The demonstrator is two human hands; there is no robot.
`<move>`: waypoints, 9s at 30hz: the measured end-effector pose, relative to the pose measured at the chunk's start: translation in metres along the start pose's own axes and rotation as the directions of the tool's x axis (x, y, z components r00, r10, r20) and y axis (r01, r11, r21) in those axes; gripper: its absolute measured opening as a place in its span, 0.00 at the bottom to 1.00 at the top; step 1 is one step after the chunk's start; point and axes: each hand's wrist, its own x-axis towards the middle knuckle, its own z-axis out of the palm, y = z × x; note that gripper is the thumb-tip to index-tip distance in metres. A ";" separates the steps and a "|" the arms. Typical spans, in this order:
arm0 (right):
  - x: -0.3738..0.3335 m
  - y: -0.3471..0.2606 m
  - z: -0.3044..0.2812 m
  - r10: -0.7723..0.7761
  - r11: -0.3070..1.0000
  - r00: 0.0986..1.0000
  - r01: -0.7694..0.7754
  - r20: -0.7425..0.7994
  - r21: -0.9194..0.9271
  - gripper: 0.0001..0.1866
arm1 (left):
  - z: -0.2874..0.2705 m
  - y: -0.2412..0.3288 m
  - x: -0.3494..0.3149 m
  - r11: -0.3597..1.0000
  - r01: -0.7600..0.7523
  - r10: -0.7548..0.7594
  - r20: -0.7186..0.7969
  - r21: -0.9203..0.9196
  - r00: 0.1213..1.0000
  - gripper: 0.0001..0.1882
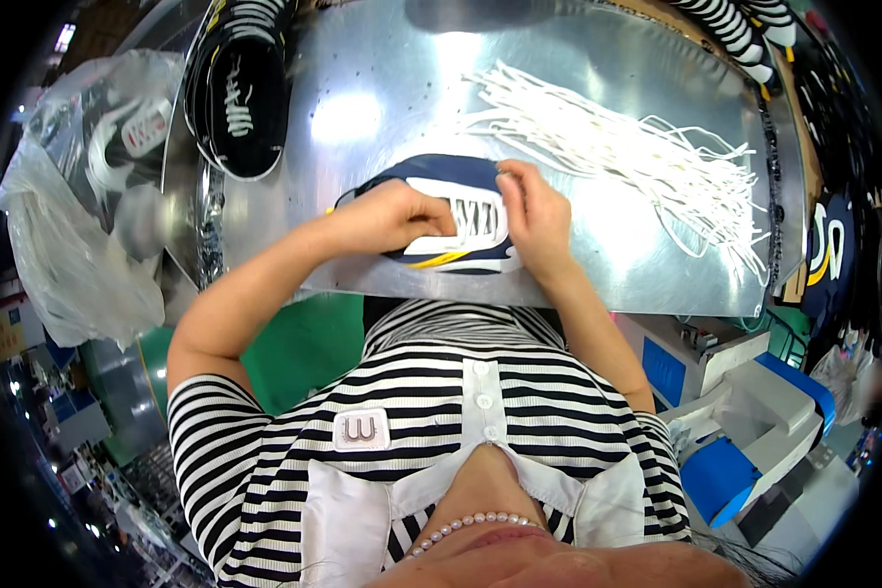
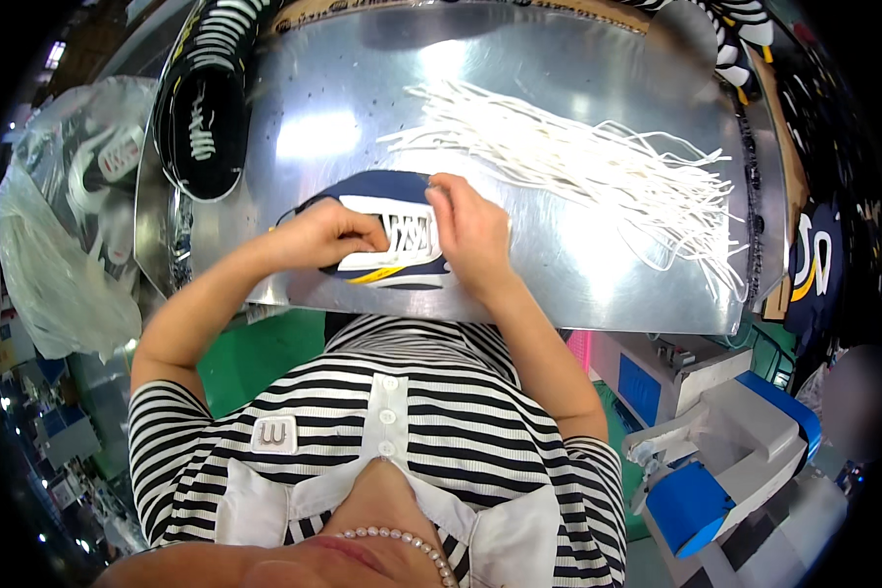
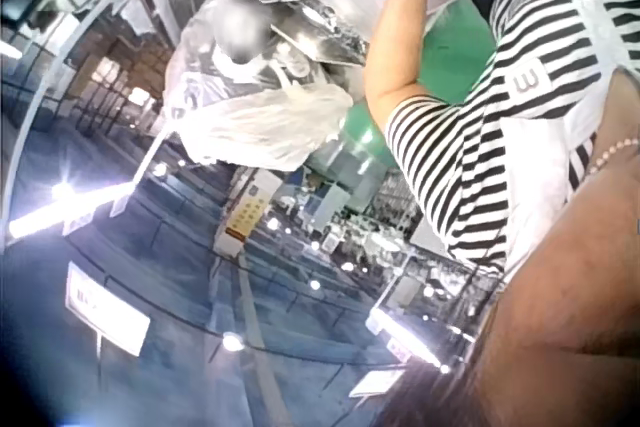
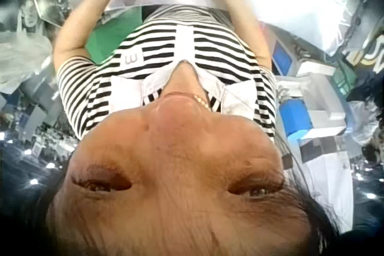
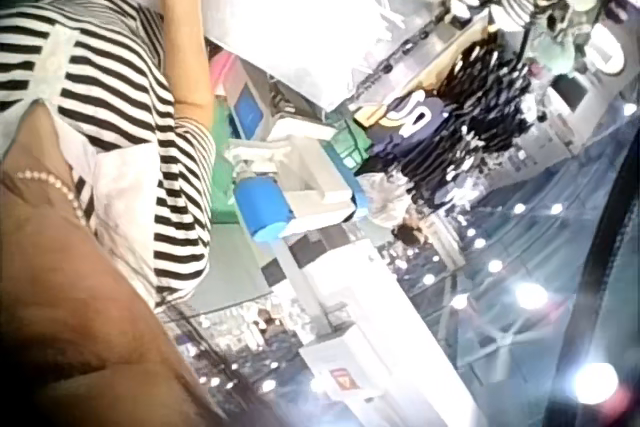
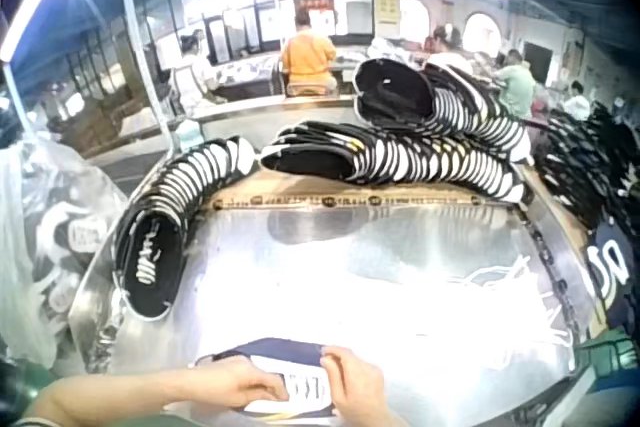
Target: The person laces white shoelaces through the eyelets of a blue and white sneaker on a metal workbench. They repeatedly pull the laces through, adjust the shoe, and continue threading the laces across the upper part of the shoe.
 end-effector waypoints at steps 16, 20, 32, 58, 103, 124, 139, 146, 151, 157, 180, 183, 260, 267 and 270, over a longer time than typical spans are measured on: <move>0.001 0.000 0.006 0.142 0.988 0.990 -0.141 -0.003 0.062 0.09 | 0.128 -0.015 -0.102 0.878 -0.048 -0.422 -0.819 -0.475 0.390 0.20; 0.005 -0.007 0.004 0.232 0.955 0.970 -0.241 0.071 0.173 0.09 | 0.130 0.002 -0.084 0.207 -0.474 -0.699 -0.469 -0.855 0.540 0.24; 0.040 0.012 -0.013 -0.047 0.993 0.997 0.054 0.065 -0.108 0.08 | 0.020 0.062 -0.051 0.572 -0.647 -0.259 -0.860 -0.504 0.441 0.18; 0.474 -0.048 0.237 -0.007 0.957 0.969 0.077 0.245 -0.278 0.66 | -0.164 -0.157 0.038 0.822 0.557 -0.080 -0.993 -0.115 -0.087 0.34; -0.244 -0.119 -0.181 0.383 0.726 0.524 -0.680 -0.761 -0.104 0.35 | 0.066 0.202 -0.020 0.458 -0.643 0.778 0.073 0.614 0.624 0.20; -0.617 0.069 -0.066 0.823 0.013 -0.416 -0.668 -0.388 0.744 0.37 | 0.463 0.119 0.170 0.453 -0.787 0.275 0.774 0.419 0.570 0.24; -0.626 0.140 -0.079 0.751 -0.129 -0.553 -0.658 -0.360 0.742 0.40 | 0.502 0.049 0.261 0.894 -0.410 0.093 0.820 0.181 0.565 0.47; -0.637 0.261 -0.062 0.600 -0.168 -0.534 -0.812 -0.596 0.559 0.42 | 0.467 0.037 0.262 0.828 -0.452 0.073 0.735 0.332 0.674 0.30; -0.689 0.400 -0.016 0.914 0.084 -0.078 -0.924 -0.399 0.373 0.43 | 0.392 0.035 0.248 0.857 -0.317 -0.072 0.704 0.406 0.706 0.23; -0.714 0.425 0.003 0.936 0.017 -0.195 -0.806 -0.293 0.591 0.46 | 0.345 0.049 0.230 0.904 -0.170 -0.094 0.569 0.393 0.817 0.20; -0.479 0.435 -0.166 0.718 0.521 0.645 -0.747 -0.261 -0.413 0.15 | 0.309 0.053 0.161 0.853 -0.285 0.075 0.437 0.438 0.896 0.20; -0.515 0.437 -0.141 0.629 0.678 0.682 -0.716 -0.372 -0.167 0.13 | 0.313 0.047 0.167 0.805 -0.393 0.198 0.423 0.444 0.884 0.19; 0.363 0.253 -0.349 0.065 0.955 0.644 -0.261 -0.762 -0.139 0.46 | -0.260 0.160 0.496 0.925 -0.272 0.143 -0.422 -0.263 0.895 0.40; 0.256 0.151 -0.332 -0.020 0.993 0.716 -0.065 -0.697 -0.095 0.42 | -0.183 0.185 0.341 0.856 -0.499 0.484 -0.551 0.136 0.680 0.18; 0.214 0.110 -0.302 0.001 0.995 0.849 -0.053 -0.528 -0.084 0.44 | -0.141 0.160 0.235 0.870 -0.489 0.417 -0.607 0.052 0.677 0.22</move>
